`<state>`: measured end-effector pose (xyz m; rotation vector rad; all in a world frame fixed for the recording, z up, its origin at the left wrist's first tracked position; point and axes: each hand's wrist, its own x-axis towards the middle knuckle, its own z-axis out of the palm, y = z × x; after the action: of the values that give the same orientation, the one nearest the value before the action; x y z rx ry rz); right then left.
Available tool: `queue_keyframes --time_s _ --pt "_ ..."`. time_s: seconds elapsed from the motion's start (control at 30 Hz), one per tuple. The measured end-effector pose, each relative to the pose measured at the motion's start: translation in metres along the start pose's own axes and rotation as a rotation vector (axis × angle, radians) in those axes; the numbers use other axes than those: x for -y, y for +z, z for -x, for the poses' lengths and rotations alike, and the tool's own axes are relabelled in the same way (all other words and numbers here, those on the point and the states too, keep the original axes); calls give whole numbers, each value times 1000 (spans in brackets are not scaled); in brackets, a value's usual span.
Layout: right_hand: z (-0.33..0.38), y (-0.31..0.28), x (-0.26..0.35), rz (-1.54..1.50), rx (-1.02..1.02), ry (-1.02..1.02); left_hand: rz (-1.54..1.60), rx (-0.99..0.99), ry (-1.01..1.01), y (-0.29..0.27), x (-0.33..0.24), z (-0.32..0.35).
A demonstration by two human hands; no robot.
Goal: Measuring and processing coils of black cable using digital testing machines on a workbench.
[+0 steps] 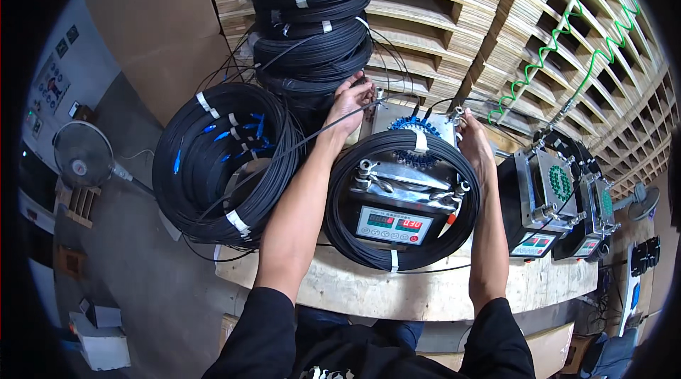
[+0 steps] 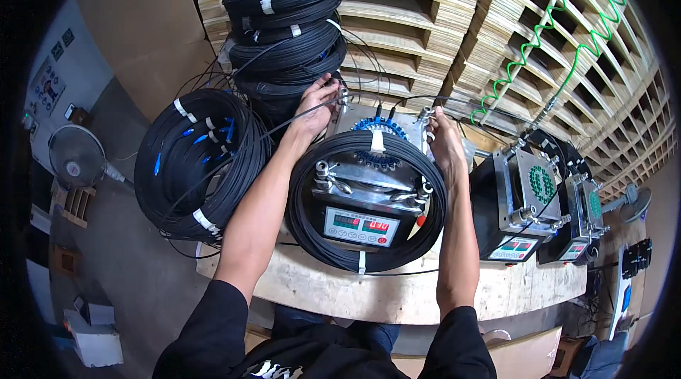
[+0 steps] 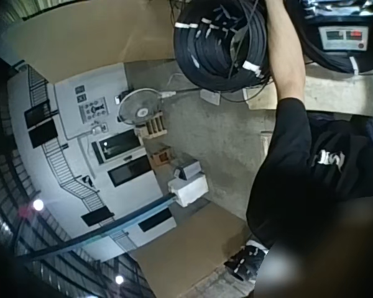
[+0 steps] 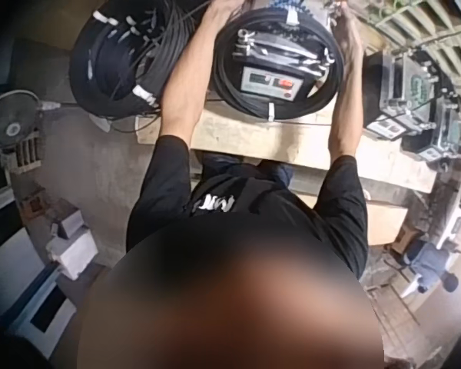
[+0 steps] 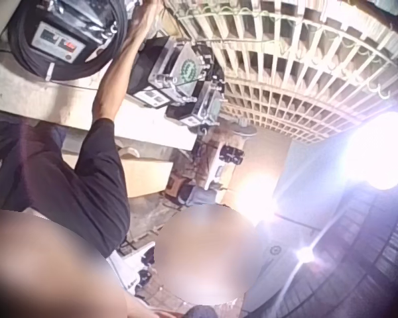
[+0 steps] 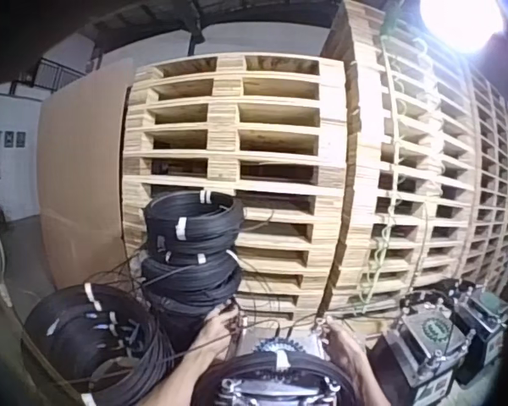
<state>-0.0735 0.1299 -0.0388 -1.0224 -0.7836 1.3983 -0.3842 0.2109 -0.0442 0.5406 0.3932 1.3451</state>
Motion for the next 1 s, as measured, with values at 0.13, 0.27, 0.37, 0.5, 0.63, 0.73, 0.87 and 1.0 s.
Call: queue_keyframes --time_s 0.13,0.27,0.37,0.5,0.63,0.73,0.87,1.0 --pt "6 14 4 32 21 -45 -119 46 2 -8 -8 1" --pt "0 9 3 -17 65 -91 -470 -16 -11 -8 0 -7" --pt "-7 0 0 -48 95 -107 -307 102 -24 -10 -1 -3" --pt "-9 -3 0 -6 91 -121 -169 41 -14 7 -3 10" --pt "-12 4 2 18 120 -121 -254 2 -5 -10 -6 1" --pt "-14 -1 5 77 106 -91 -241 80 13 -6 -5 6" --pt "-12 -8 5 14 57 -89 -23 -36 -60 19 -9 9" --pt "-11 5 1 -14 64 -98 -450 -43 -85 -7 -10 2"
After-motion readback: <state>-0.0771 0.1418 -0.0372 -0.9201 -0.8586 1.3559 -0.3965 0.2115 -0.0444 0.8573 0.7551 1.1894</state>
